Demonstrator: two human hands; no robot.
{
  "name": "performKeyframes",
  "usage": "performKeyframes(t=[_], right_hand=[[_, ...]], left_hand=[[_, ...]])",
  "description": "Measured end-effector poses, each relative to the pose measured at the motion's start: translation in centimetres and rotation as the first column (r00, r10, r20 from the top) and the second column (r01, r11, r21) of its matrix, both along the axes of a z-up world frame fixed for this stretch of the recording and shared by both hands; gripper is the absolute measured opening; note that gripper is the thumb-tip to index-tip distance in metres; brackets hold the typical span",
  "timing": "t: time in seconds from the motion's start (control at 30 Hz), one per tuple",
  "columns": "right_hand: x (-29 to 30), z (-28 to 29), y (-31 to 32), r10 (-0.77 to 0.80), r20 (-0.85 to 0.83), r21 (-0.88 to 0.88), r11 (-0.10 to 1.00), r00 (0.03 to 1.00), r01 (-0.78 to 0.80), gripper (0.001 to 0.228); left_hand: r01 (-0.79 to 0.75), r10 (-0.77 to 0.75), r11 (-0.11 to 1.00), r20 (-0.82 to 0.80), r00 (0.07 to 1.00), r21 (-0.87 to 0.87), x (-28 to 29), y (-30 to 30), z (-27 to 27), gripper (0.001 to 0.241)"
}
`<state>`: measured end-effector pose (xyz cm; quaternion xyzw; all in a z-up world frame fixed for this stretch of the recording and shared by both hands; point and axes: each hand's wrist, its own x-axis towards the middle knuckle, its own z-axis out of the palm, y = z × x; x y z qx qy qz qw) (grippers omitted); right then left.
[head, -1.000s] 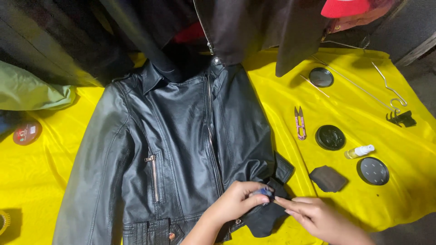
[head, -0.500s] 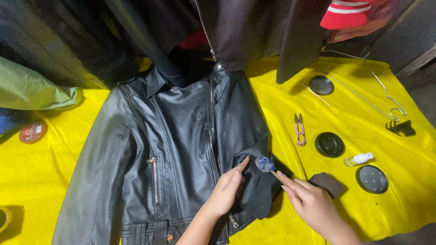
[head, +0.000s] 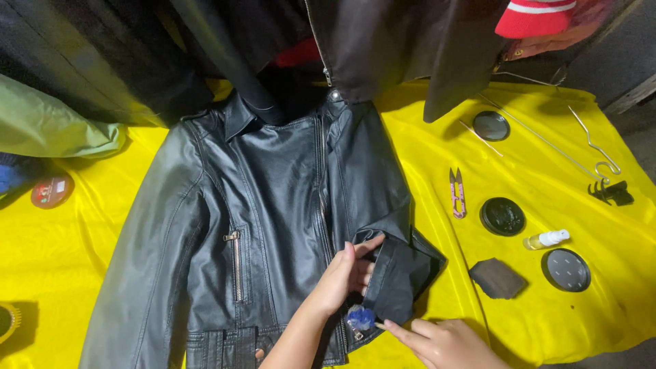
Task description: Cleaning and conditioning a black leather jacket using a brush and cleaning agents.
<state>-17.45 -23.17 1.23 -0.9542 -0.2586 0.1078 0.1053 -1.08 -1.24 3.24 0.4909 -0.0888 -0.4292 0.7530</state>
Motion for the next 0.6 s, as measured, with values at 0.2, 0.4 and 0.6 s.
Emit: performKeyframes(t=[0.2, 0.4, 0.6], right_hand=[[2.2, 4.7, -1.4, -0.208, 0.037, 0.103, 0.974, 0.977, 0.203, 0.06], [5.1, 5.9, -3.3, -0.641, -0.127, 0.125, 0.747, 0.757, 0.653, 0.06], [3.1, 3.6, -4.1, -0.726, 0.07, 0.557, 0.598, 0.684, 0.577, 0.041]], left_hand=[[0.005, -0.005, 1.0, 0.015, 1.0, 0.019, 0.0, 0.0, 0.2, 0.102], [0.026, -0.025, 1.0, -0.012, 1.0, 0.017, 0.1, -0.2, -0.3, 0.103], [-0.035, 0.025, 0.993, 0.096, 0.995, 0.113, -0.2, 0.0, 1.1, 0.073]])
